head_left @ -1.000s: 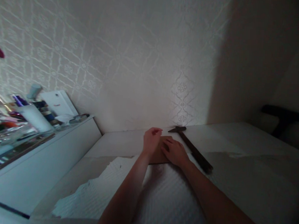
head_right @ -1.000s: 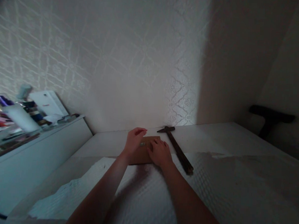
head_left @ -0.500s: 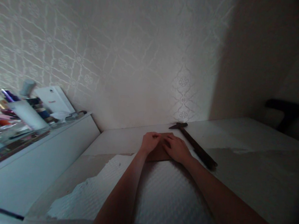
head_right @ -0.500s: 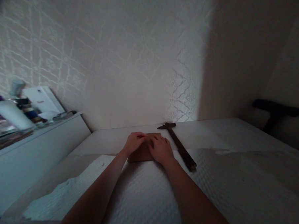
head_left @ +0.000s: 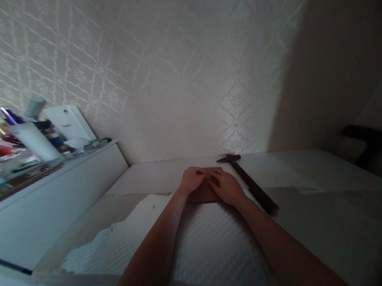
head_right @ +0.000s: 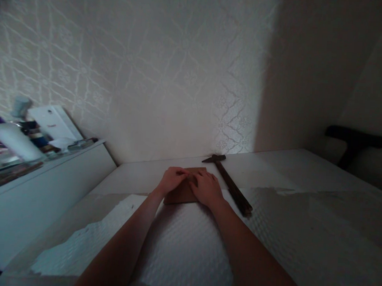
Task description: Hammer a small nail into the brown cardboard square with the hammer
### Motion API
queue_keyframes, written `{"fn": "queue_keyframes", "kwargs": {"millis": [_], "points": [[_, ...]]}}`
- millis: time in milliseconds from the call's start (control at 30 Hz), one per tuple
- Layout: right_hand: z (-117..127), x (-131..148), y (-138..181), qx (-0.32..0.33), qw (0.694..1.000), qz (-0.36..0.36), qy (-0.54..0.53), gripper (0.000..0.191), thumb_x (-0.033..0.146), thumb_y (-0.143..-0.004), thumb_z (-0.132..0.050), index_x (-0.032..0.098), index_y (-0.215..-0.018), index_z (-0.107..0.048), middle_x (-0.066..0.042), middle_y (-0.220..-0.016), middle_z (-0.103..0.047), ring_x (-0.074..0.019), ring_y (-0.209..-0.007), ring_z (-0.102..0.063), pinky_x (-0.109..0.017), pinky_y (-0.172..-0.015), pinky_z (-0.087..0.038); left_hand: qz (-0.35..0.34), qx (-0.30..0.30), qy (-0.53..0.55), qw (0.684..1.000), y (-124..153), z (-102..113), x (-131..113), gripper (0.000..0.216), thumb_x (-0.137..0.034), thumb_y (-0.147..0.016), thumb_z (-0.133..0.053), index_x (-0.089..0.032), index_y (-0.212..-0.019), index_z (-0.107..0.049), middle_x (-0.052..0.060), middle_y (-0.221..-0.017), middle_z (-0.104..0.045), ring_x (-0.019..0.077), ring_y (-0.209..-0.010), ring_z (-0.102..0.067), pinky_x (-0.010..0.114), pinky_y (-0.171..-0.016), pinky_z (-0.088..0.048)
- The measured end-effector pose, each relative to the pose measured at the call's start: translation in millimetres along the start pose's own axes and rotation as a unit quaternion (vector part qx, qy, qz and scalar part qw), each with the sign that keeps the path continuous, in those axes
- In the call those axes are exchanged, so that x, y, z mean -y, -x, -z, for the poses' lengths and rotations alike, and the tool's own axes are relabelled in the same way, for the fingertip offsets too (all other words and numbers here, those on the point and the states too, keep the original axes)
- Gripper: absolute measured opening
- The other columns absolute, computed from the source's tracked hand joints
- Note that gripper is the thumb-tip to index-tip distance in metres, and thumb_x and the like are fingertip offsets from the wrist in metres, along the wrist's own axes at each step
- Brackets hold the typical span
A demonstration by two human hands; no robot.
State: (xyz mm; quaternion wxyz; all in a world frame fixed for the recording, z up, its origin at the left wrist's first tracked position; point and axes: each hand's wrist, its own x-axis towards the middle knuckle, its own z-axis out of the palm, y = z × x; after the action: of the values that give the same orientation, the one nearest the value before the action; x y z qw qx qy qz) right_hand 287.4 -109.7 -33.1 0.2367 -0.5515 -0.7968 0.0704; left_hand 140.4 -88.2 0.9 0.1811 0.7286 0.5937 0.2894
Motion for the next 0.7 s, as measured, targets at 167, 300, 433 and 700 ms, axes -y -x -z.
{"fn": "queue_keyframes", "kwargs": {"millis": [167, 300, 433, 700], "points": [[1.5, 1.2, 0.8, -0.002, 1.000, 0.004, 0.001, 0.041, 0.036, -0.086, -0.040, 0.018, -0.119, -0.055, -0.010, -0.127, -0.049, -0.0215, -0.118, -0.041, -0.037, -0.098, -0.030, 0.001, 0.003, -0.002, 1.000, -0.4, -0.1, 0.4, 0.019, -0.014, -0.073, -0.055, -0.017, -0.084, -0.070, 0.005, -0.088, -0.069, 0.0165, -0.086, -0.062, 0.026, -0.084, -0.044], [0.5, 1.0, 1.1, -0.005, 1.000, -0.001, 0.004, 0.042, 0.036, -0.085, -0.040, 0.016, -0.119, -0.055, -0.011, -0.128, -0.048, -0.0220, -0.118, -0.041, -0.037, -0.098, -0.030, -0.003, 0.006, 0.006, 1.000, -0.8, -0.5, 1.4, 0.019, -0.012, -0.073, -0.055, -0.016, -0.085, -0.068, 0.006, -0.088, -0.069, 0.0155, -0.084, -0.061, 0.025, -0.083, -0.044], [1.0, 1.0, 1.0, -0.004, 1.000, -0.002, -0.001, 0.040, 0.036, -0.085, -0.041, 0.018, -0.118, -0.055, -0.011, -0.128, -0.048, -0.0221, -0.119, -0.041, -0.038, -0.098, -0.030, 0.001, 0.006, 0.011, 1.000, -0.9, -0.8, 1.6, 0.017, -0.013, -0.072, -0.056, -0.016, -0.084, -0.068, 0.005, -0.088, -0.068, 0.0152, -0.083, -0.061, 0.025, -0.081, -0.045], [3.1, 2.2, 1.2, -0.002, 1.000, -0.004, -0.002, 0.040, 0.035, -0.084, -0.044, 0.019, -0.118, -0.055, -0.010, -0.128, -0.048, -0.0220, -0.118, -0.041, -0.037, -0.097, -0.031, -0.006, 0.014, 0.011, 1.000, -1.3, -1.6, 2.8, 0.018, -0.012, -0.072, -0.055, -0.016, -0.084, -0.067, 0.005, -0.088, -0.068, 0.0152, -0.084, -0.061, 0.025, -0.080, -0.045]]}}
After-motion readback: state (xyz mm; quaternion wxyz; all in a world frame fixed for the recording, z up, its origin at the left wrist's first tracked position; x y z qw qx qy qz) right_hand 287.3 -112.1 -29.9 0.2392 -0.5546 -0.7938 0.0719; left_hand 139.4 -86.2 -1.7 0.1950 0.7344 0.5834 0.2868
